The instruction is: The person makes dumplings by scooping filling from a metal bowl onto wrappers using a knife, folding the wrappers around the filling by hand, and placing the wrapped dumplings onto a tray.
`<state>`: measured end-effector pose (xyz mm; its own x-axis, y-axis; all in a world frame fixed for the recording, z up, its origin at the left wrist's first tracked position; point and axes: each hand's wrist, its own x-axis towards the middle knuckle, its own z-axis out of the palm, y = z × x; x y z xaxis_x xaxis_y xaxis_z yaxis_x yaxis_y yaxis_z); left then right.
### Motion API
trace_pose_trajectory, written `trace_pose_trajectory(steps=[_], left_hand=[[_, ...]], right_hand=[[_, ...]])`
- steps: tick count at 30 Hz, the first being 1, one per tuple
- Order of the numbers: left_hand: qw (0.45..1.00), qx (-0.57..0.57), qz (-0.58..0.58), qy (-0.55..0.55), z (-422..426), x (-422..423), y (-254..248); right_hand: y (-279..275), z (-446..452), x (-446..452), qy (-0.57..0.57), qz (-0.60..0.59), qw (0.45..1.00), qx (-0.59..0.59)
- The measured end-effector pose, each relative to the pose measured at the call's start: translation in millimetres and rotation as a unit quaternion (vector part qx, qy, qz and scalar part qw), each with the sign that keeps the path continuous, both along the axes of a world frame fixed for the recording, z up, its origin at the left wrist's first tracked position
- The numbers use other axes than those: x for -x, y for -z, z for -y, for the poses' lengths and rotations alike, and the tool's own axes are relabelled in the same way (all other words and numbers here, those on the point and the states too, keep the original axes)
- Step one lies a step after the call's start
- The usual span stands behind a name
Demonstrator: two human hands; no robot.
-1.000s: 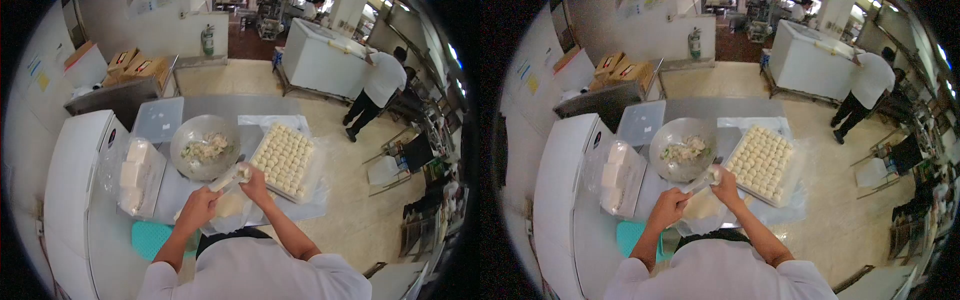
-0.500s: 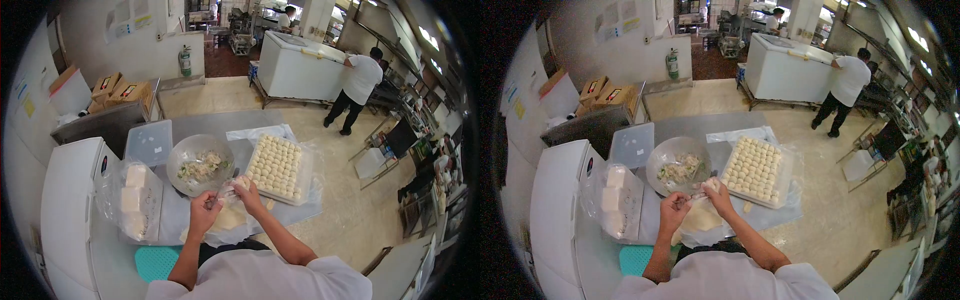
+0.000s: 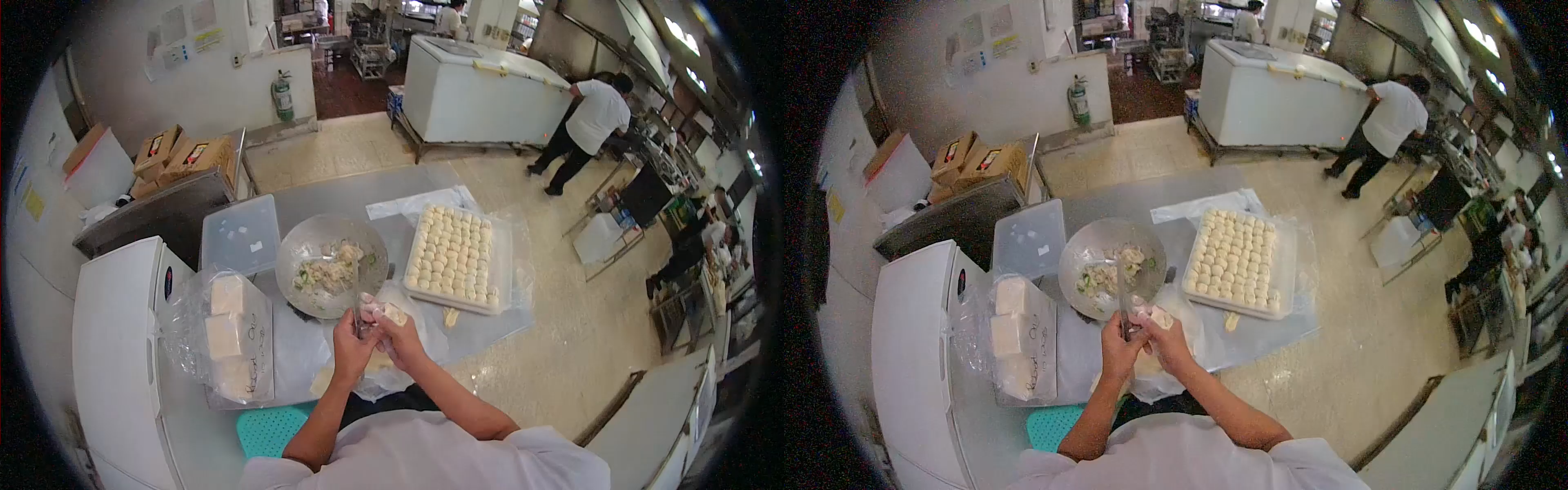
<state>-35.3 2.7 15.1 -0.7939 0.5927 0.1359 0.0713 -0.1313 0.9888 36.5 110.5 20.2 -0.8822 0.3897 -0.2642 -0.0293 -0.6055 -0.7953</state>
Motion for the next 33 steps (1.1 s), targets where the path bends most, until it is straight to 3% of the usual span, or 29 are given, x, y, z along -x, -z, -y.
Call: trace_pose_trajectory(steps=[1, 3, 5, 6, 7, 8, 9, 10, 12, 13, 15, 17, 19, 21, 25, 27, 28, 30, 33], left_hand=[[1.000, 0.009, 0.006, 0.007, 1, -3, -7], [0.994, 0.020, 0.090, 0.051, -1, -9, -20], [0.991, 0.073, 0.091, 0.067, 1, -11, -23], [0.991, 0.051, 0.110, 0.049, 1, -10, -21], [0.992, 0.026, 0.124, 0.028, 3, -9, -17], [0.990, 0.032, 0.130, 0.033, 7, -6, -12], [0.991, 0.037, 0.125, 0.019, 12, -3, -8], [0.992, 0.042, 0.119, 0.005, 17, 0, -3], [0.989, 0.061, 0.132, -0.011, 24, 5, 10], [0.987, 0.079, 0.140, -0.031, 26, 4, 15], [0.986, 0.095, 0.131, -0.039, 26, 5, 22], [0.986, 0.112, 0.118, -0.048, 19, 3, 24], [0.987, 0.089, 0.115, -0.065, 6, 2, 25], [0.988, 0.091, 0.104, -0.074, -8, 2, 22], [0.987, 0.107, 0.085, -0.083, -24, -1, 15], [0.986, 0.105, 0.092, -0.087, -27, -4, 15], [0.986, 0.100, 0.100, -0.087, -28, -5, 14], [0.986, 0.092, 0.102, -0.094, -30, -8, 15], [0.986, 0.084, 0.103, -0.105, -29, -13, 15]], right_hand=[[7, -1, -2, -0.018, 0.008, 0.999, -0.032], [19, -9, -6, 0.102, -0.040, 0.994, 0.013], [-5, -34, -14, 0.221, -0.010, 0.974, 0.042], [-25, -50, -17, 0.306, -0.055, 0.949, 0.042], [-26, -86, -37, 0.231, -0.081, 0.968, -0.049], [-49, -106, -45, 0.332, -0.030, 0.943, -0.025], [-64, -133, -65, 0.344, -0.052, 0.926, -0.144], [-83, -156, -77, 0.347, -0.152, 0.916, -0.135], [-118, -189, -105, 0.321, -0.239, 0.894, -0.202], [-118, -201, -106, 0.323, -0.231, 0.895, -0.201], [-119, -227, -102, 0.439, -0.089, 0.845, -0.292], [-90, -250, -88, 0.361, 0.136, 0.845, -0.370], [-45, -292, -87, 0.136, 0.254, 0.888, -0.359], [-8, -316, -89, 0.037, 0.289, 0.923, -0.250], [26, -347, -99, -0.009, 0.277, 0.944, -0.180], [38, -361, -97, -0.145, 0.318, 0.808, -0.474], [44, -361, -98, -0.147, 0.317, 0.809, -0.472], [52, -356, -97, -0.133, 0.184, 0.587, -0.777], [51, -346, -96, -0.158, 0.207, 0.624, -0.736]])
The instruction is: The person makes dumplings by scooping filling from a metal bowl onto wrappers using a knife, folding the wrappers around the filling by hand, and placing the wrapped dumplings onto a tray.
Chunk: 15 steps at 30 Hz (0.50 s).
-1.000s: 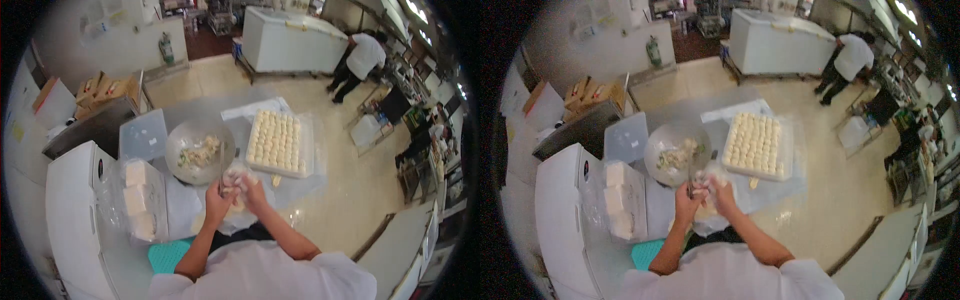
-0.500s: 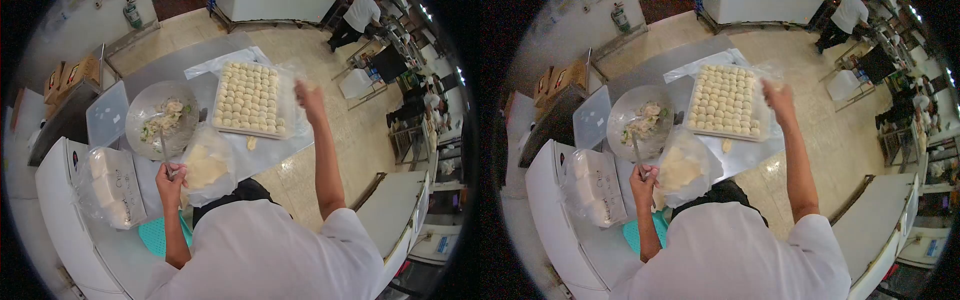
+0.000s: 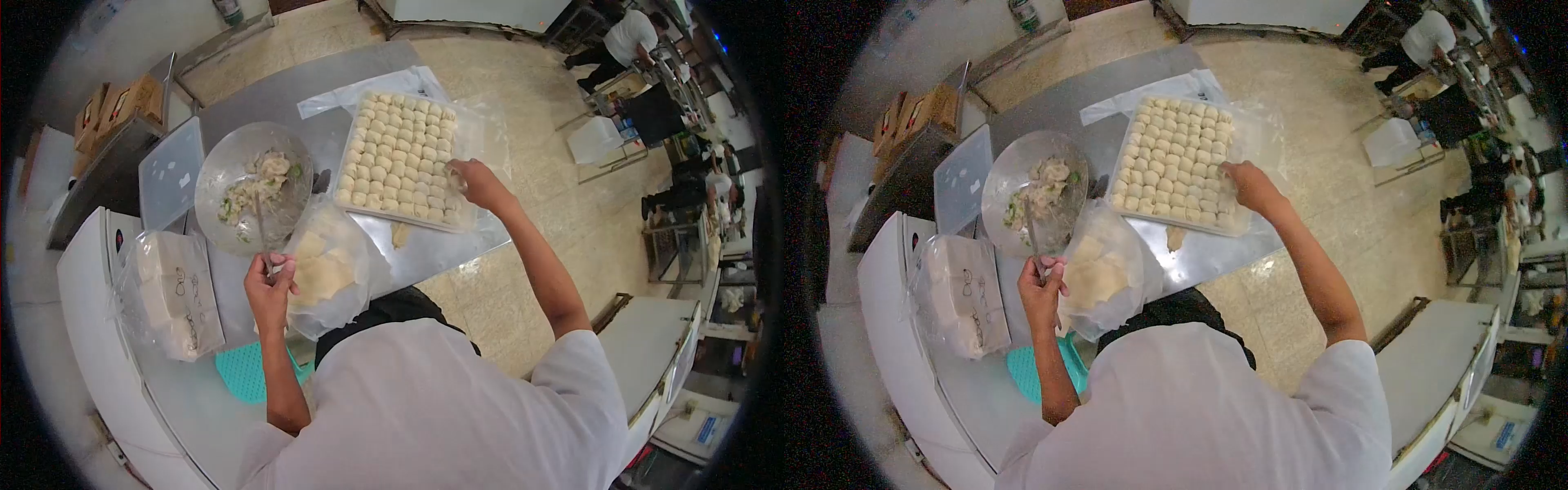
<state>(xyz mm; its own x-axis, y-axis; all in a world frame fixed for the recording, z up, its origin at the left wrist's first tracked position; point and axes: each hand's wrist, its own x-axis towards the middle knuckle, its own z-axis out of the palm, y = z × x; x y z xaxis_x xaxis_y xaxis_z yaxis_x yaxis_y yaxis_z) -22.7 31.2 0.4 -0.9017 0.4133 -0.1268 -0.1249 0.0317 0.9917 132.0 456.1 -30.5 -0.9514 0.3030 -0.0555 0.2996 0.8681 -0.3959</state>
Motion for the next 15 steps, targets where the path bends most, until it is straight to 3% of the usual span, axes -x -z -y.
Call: trace_pose_trajectory(steps=[3, 7, 12, 13, 14, 15], left_hand=[[1.000, 0.003, 0.000, -0.009, 7, -3, 1], [0.999, 0.028, 0.004, -0.030, 16, -9, 2], [0.998, 0.042, -0.033, -0.041, 26, -12, -1], [0.996, 0.056, -0.049, -0.049, 30, -12, -3], [0.994, 0.067, -0.046, -0.075, 37, -12, -4], [0.991, 0.083, -0.062, -0.086, 42, -9, -4]], right_hand=[[-6, 11, -3, -0.019, -0.015, 0.998, 0.061], [-11, 21, -7, -0.046, -0.026, 0.997, 0.053], [-20, 27, -8, 0.016, 0.006, 0.991, 0.135], [-13, 34, -5, 0.025, -0.039, 0.999, 0.014], [-5, 43, -2, -0.001, -0.036, 0.999, 0.025], [-32, 69, 7, -0.002, -0.077, 0.997, 0.022]])
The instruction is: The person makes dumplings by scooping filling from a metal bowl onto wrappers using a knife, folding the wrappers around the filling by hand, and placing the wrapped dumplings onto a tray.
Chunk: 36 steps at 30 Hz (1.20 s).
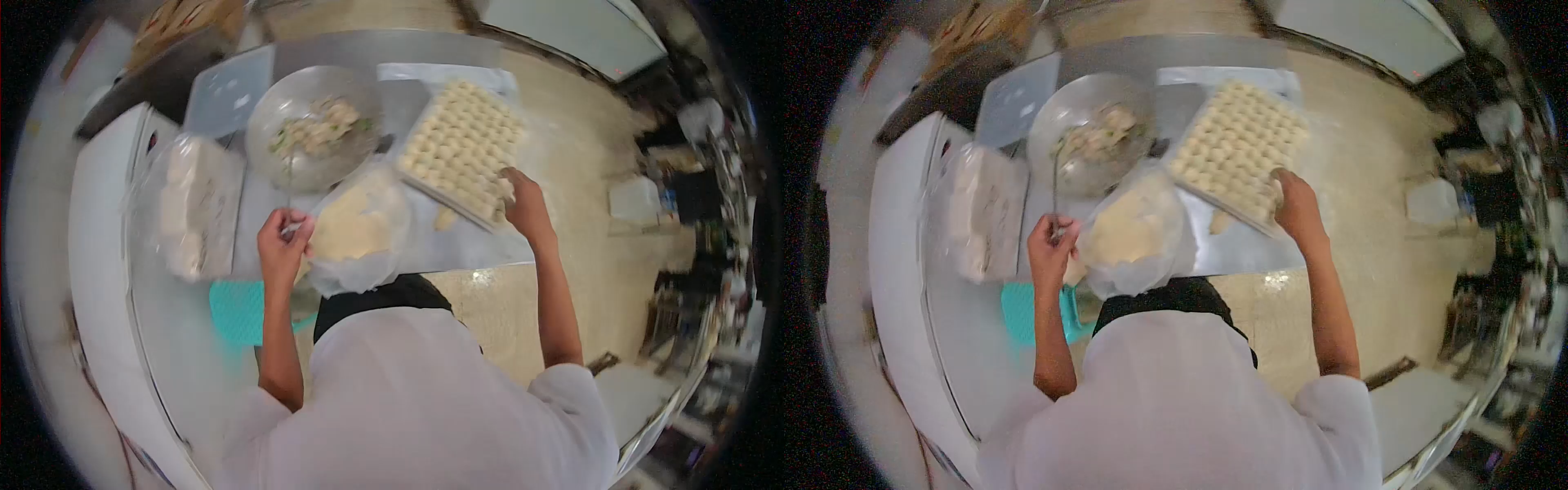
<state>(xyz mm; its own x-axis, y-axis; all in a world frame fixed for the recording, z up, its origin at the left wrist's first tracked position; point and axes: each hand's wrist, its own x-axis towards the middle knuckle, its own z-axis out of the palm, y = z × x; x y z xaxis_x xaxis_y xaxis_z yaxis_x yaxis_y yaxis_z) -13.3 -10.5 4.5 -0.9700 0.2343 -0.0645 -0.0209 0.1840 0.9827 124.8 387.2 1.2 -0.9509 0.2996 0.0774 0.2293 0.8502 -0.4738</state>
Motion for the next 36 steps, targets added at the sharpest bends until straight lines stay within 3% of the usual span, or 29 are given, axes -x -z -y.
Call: trace_pose_trajectory(steps=[1, 2, 5, 7, 9, 11, 12, 14, 15, 17, 18, 20, 21, 23, 24, 26, 28, 29, 30, 31, 33, 36], left_hand=[[1.000, 0.017, -0.015, -0.009, 7, 1, 0], [0.999, 0.026, -0.012, -0.032, 16, 0, 3], [0.999, 0.005, 0.027, -0.038, 29, -1, 7], [0.998, 0.021, 0.045, -0.043, 34, -5, 5], [0.997, 0.029, 0.046, -0.053, 39, -11, 8], [0.996, 0.036, 0.046, -0.060, 47, -15, 13], [0.996, 0.080, 0.014, -0.044, 52, -18, 15], [0.991, 0.125, -0.018, -0.036, 62, -20, 18], [0.988, 0.150, -0.006, -0.037, 66, -20, 20], [0.984, 0.173, 0.003, -0.040, 70, -14, 19], [0.975, 0.213, -0.052, -0.022, 71, -4, 16], [0.946, 0.287, -0.151, 0.022, 65, 22, 6], [0.926, 0.320, -0.195, 0.048, 56, 41, -1], [0.874, 0.400, -0.268, 0.069, 32, 80, -7], [0.858, 0.421, -0.288, 0.058, 17, 103, 1], [0.840, 0.440, -0.312, 0.049, -4, 145, 38], [0.812, 0.497, -0.271, 0.141, -21, 160, 43], [0.810, 0.497, -0.278, 0.140, -19, 165, 45], [0.808, 0.506, -0.238, 0.186, -19, 143, 6], [0.803, 0.513, -0.194, 0.234, -21, 130, -15], [0.807, 0.507, -0.219, 0.208, -18, 136, -13], [0.811, 0.495, -0.272, 0.152, -20, 158, 34]], right_hand=[[-12, 25, 8, 0.003, -0.041, 0.999, -0.002], [-3, 47, 14, -0.016, -0.085, 0.993, 0.075], [12, 136, 43, -0.151, -0.034, 0.954, 0.255], [53, 180, 67, -0.277, -0.018, 0.947, 0.162], [95, 209, 78, -0.296, -0.058, 0.944, 0.136], [121, 219, 88, -0.340, -0.003, 0.940, 0.022], [118, 218, 91, -0.345, -0.004, 0.938, 0.022], [99, 207, 97, -0.319, 0.047, 0.938, 0.130], [93, 201, 98, -0.323, 0.046, 0.936, 0.129], [80, 188, 97, -0.256, -0.032, 0.918, 0.301], [68, 180, 95, -0.259, -0.034, 0.918, 0.299], [45, 170, 90, -0.078, 0.054, 0.855, 0.510], [39, 169, 86, -0.081, 0.052, 0.855, 0.509], [31, 166, 81, 0.010, -0.031, 0.588, 0.808], [37, 161, 81, 0.000, -0.023, 0.523, 0.852], [47, 159, 78, 0.051, -0.014, 0.509, 0.859], [45, 157, 70, 0.100, -0.006, 0.492, 0.865], [42, 155, 62, 0.096, -0.009, 0.544, 0.834], [41, 153, 55, 0.098, -0.015, 0.591, 0.801], [41, 148, 50, 0.103, -0.021, 0.588, 0.802], [43, 138, 40, 0.049, -0.013, 0.543, 0.838], [58, 149, 45, 0.135, 0.001, 0.525, 0.840]])
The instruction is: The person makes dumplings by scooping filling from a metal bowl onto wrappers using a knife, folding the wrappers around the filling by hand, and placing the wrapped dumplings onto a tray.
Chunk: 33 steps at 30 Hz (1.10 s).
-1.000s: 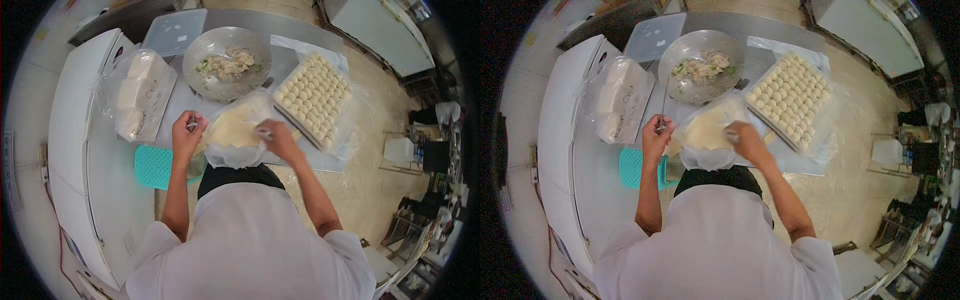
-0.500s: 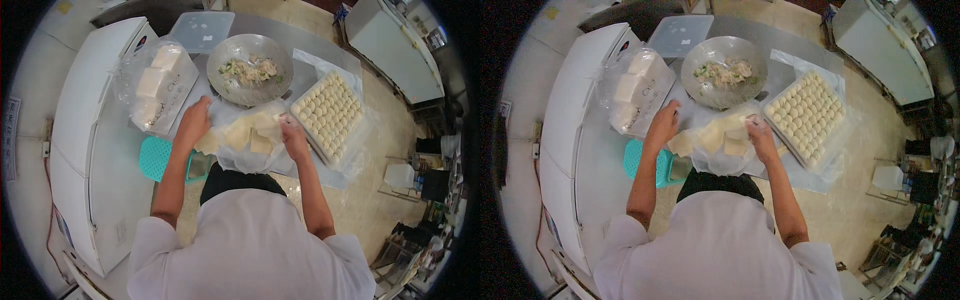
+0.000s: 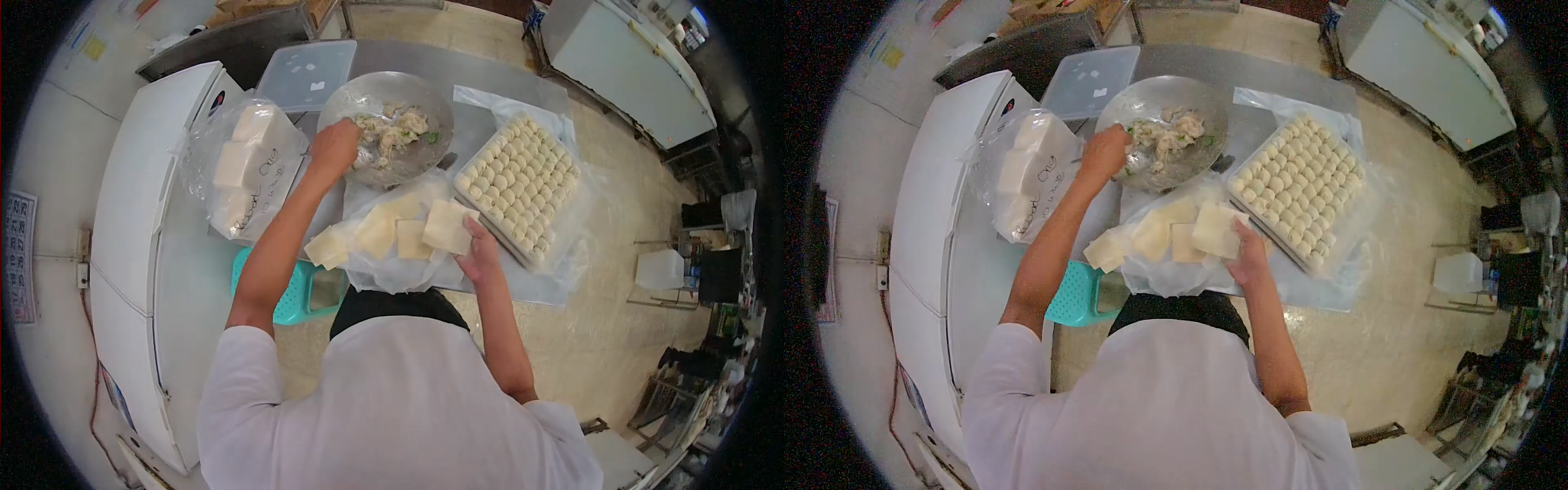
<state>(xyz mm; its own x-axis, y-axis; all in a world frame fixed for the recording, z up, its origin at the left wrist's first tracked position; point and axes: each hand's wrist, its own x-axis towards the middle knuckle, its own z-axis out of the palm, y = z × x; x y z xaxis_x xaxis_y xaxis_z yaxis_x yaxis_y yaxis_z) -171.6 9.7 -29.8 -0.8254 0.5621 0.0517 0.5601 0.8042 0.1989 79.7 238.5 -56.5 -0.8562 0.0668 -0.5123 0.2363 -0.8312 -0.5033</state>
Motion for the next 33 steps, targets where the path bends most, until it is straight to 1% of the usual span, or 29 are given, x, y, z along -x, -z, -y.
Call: trace_pose_trajectory(steps=[1, 2, 4, 5, 7, 8, 9, 10, 11, 13, 14, 16, 17, 19, 20, 21, 22, 23, 24, 25, 26, 28, 29, 30, 31, 32, 33], left_hand=[[0.999, -0.010, -0.038, -0.001, -3, 2, 2], [0.999, -0.012, -0.042, -0.004, 0, 2, 3], [0.992, 0.098, 0.082, 0.022, -1, -15, -28], [0.991, 0.101, 0.083, 0.026, -2, -18, -40], [0.997, 0.027, 0.071, -0.015, 2, -25, -53], [0.997, 0.027, 0.072, -0.018, 3, -18, -33], [0.999, 0.035, 0.035, -0.013, 4, -1, 3], [0.999, 0.042, -0.004, -0.007, 5, 9, 21], [0.999, 0.040, -0.007, -0.010, 4, 2, 7], [0.990, 0.087, 0.114, -0.006, -3, -23, -34], [0.989, 0.091, 0.116, -0.002, 0, -22, -37], [0.998, -0.022, 0.047, -0.017, 14, -15, -36], [0.998, -0.022, 0.047, -0.020, 14, -10, -30], [0.999, -0.032, -0.021, -0.013, 16, 5, -6], [0.999, -0.032, -0.023, -0.015, 18, 5, 4], [1.000, -0.014, 0.020, 0.007, 16, -3, 4], [0.997, 0.004, 0.064, 0.031, 13, -9, 4], [0.997, 0.005, 0.066, 0.036, 16, -13, 2], [0.993, -0.024, 0.110, 0.036, 17, -23, -22], [0.986, -0.053, 0.153, 0.033, 20, -29, -34], [0.986, -0.053, 0.155, 0.033, 21, -26, -31], [0.996, -0.083, 0.046, -0.005, 24, -13, -10], [0.995, -0.084, 0.044, -0.008, 25, -10, 4], [0.993, -0.115, 0.031, -0.003, 27, -6, 26], [0.989, -0.146, 0.019, 0.002, 24, -7, 27], [0.994, -0.081, 0.072, -0.009, 23, -8, 28], [0.992, -0.015, 0.126, -0.016, 14, -21, 8]], right_hand=[[5, 3, 1, -0.003, -0.003, 1.000, -0.001], [9, 6, 1, 0.001, -0.001, 1.000, 0.005], [14, 4, 7, 0.011, -0.003, 1.000, 0.014], [17, 3, 6, 0.015, -0.009, 1.000, 0.009], [22, 4, 6, 0.016, -0.010, 1.000, 0.005], [25, 6, 11, 0.027, -0.008, 0.999, 0.021], [26, 10, 15, 0.036, -0.007, 0.999, 0.036], [26, 14, 20, 0.031, -0.010, 0.999, 0.035], [25, 18, 24, 0.038, 0.003, 0.999, 0.035], [30, 19, 31, 0.051, 0.016, 0.998, 0.039], [35, 19, 34, 0.047, -0.002, 0.998, 0.046], [33, 22, 38, 0.041, -0.017, 0.998, 0.053], [31, 26, 44, 0.041, 0.000, 0.998, 0.049], [27, 34, 55, 0.037, 0.014, 0.998, 0.044], [28, 37, 61, 0.051, 0.042, 0.996, 0.052], [30, 38, 65, 0.067, 0.071, 0.993, 0.061], [34, 37, 68, 0.069, 0.071, 0.993, 0.061], [38, 36, 68, 0.069, 0.053, 0.994, 0.059], [43, 35, 67, 0.069, 0.037, 0.995, 0.056], [48, 34, 67, 0.071, 0.040, 0.995, 0.056], [53, 33, 68, 0.072, 0.026, 0.996, 0.054], [56, 33, 71, 0.069, 0.009, 0.996, 0.050], [56, 34, 74, 0.072, 0.024, 0.996, 0.053], [56, 36, 76, 0.076, 0.039, 0.995, 0.056], [57, 37, 78, 0.075, 0.038, 0.995, 0.055], [58, 37, 81, 0.080, 0.045, 0.994, 0.057], [62, 35, 82, 0.089, 0.053, 0.993, 0.060]])
